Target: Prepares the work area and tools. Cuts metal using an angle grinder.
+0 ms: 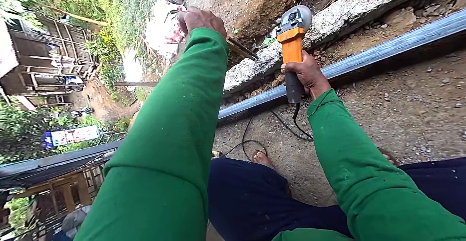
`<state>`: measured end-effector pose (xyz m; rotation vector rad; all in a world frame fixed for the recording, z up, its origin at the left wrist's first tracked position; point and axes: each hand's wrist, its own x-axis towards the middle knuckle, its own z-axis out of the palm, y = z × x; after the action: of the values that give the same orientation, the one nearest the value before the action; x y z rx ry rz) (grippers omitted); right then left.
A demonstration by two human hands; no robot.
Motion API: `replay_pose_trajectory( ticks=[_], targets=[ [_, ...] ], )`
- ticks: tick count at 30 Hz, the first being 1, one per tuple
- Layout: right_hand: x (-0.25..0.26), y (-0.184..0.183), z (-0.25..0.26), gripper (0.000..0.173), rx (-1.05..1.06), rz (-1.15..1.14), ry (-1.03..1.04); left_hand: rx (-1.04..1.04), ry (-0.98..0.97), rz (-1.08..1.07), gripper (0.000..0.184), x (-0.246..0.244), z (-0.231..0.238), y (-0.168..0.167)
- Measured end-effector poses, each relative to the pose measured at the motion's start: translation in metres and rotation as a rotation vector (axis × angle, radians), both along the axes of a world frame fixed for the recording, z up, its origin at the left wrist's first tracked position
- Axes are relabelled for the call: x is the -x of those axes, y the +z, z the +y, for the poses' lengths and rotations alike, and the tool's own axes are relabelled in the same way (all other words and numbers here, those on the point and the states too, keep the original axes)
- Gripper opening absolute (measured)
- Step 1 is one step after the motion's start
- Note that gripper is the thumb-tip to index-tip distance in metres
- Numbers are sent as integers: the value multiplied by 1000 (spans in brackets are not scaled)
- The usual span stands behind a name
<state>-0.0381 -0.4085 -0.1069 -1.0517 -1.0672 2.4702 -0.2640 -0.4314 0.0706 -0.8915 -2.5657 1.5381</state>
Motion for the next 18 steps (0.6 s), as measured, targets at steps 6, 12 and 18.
replay_pose_trajectory(
  ticks=[6, 12, 18],
  targets=[
    [5, 0, -6, 69, 59, 12, 33, -22, 17, -33, 26, 6, 0, -1],
    [22, -10, -16, 63, 152, 51, 63, -101, -20, -17, 27, 26, -3, -13],
    [35, -14, -15, 53, 208, 97, 148, -413, 44, -14, 39, 55, 0, -36]
  ],
)
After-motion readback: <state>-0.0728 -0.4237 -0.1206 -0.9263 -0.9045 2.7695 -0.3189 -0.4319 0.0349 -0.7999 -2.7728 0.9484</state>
